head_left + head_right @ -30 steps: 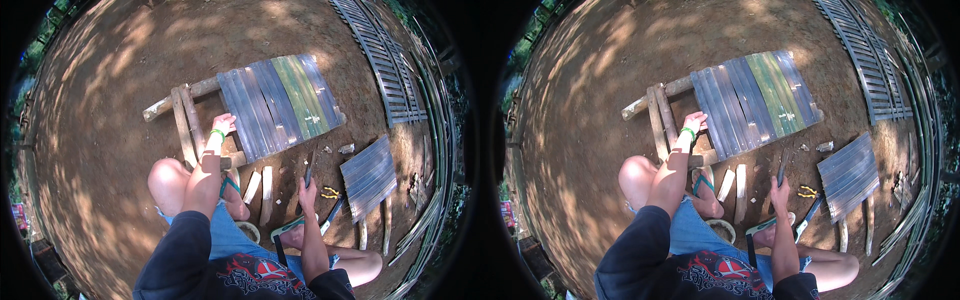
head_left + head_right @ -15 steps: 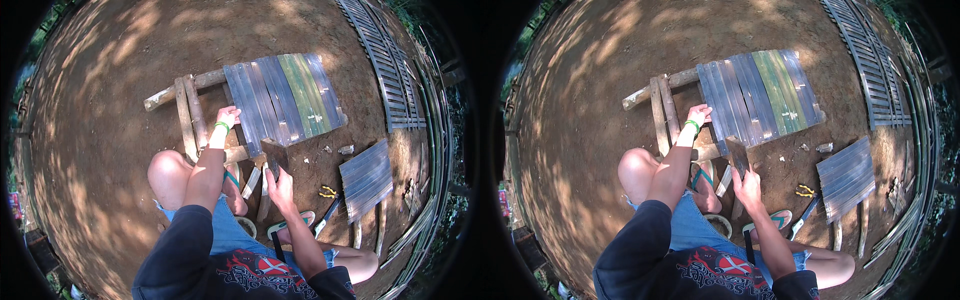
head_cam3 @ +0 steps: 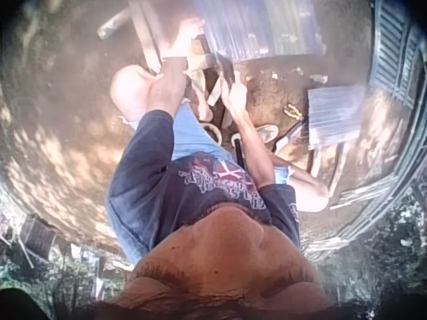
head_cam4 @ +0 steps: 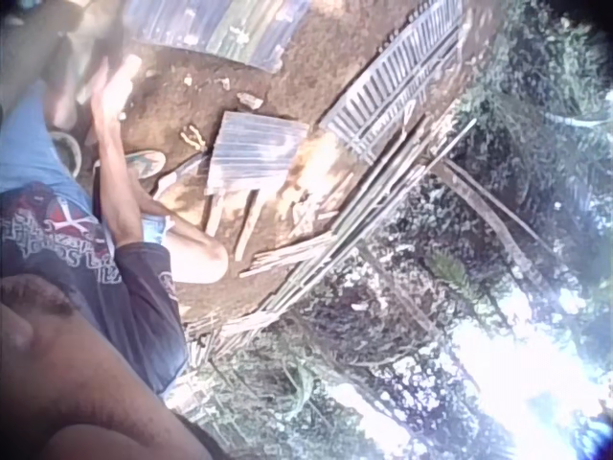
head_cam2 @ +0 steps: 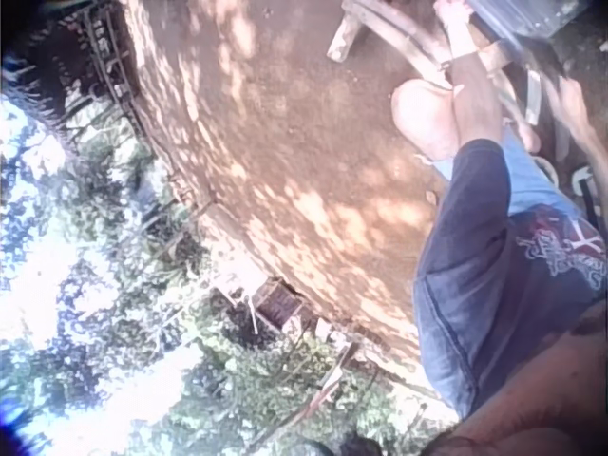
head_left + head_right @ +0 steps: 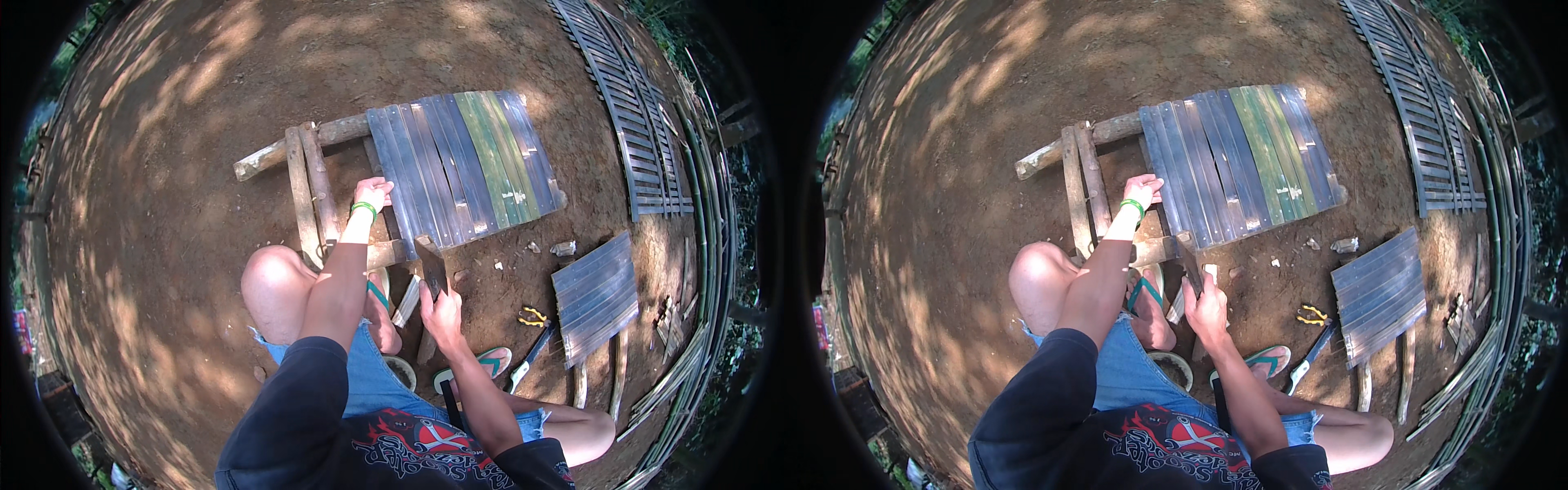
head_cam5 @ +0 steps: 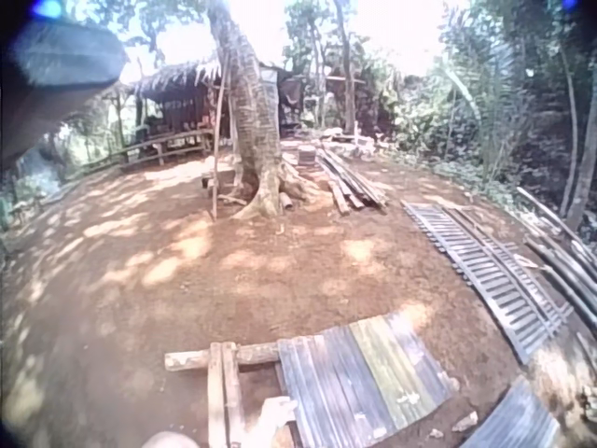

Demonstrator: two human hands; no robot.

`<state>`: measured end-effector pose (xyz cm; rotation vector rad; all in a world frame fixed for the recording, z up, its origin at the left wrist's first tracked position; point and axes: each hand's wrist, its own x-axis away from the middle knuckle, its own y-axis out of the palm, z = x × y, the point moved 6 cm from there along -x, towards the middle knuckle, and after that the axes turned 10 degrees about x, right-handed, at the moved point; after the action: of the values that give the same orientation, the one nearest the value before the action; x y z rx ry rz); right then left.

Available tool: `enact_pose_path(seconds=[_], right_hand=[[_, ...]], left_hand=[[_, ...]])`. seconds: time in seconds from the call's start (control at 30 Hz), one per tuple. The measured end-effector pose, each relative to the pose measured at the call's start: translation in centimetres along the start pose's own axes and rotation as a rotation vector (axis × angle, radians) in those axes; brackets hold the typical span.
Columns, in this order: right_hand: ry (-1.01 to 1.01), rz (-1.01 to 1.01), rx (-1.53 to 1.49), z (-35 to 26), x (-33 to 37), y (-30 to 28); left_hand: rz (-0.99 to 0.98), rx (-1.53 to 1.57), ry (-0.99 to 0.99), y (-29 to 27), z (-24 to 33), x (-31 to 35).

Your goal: The person is assembling a wooden structure using bamboo slats and a wooden frame. They place slats onto the frame, adjust their positions, and use a hammer to secure them. The person also lifts and repositions the assembled sections.

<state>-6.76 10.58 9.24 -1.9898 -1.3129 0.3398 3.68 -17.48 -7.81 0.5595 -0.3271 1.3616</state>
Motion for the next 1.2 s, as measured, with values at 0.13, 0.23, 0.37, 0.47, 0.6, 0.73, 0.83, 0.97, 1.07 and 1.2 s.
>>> enact_pose_path(seconds=[0.13,0.23,0.37,0.47,0.6,0.73,0.83,0.97,1.07,1.2], right_hand=[[0.136,-0.197,0.44,3.8,-0.1,3.1],[0.101,-0.153,0.241,1.0,-0.5,2.4],[-0.019,0.023,0.007,-1.0,0.7,1.2],[0.032,-0.017,0.242,2.1,0.4,3.3],[0.122,-0.158,0.152,2.5,0.4,3.2],[0.259,-0.08,-0.033,3.2,1.8,1.5],[0.274,-0.024,0.032,4.4,1.8,0.6],[0.289,-0.072,0.04,4.1,2.0,0.2],[0.29,-0.043,-0.006,4.8,1.5,0.5],[0.313,-0.065,-0.06,6.4,1.0,1.6]], left_hand=[[0.064,-0.148,-0.042,0.7,1.2,0.8],[0.063,-0.048,0.004,-0.6,1.2,0.4],[0.059,-0.047,-0.003,-0.3,0.1,0.3],[0.051,-0.031,-0.01,0.1,-0.1,-0.2],[0.011,0.051,-0.07,-0.6,-1.0,-1.0],[-0.056,0.017,-0.068,-0.4,-1.9,-0.8],[-0.102,-0.079,-0.027,0.4,-1.5,-0.3],[-0.056,-0.148,0.012,-0.1,-0.6,0.5],[-0.065,-0.14,0.061,0.3,0.7,1.9],[-0.25,0.025,-0.028,-0.1,1.2,3.3]])
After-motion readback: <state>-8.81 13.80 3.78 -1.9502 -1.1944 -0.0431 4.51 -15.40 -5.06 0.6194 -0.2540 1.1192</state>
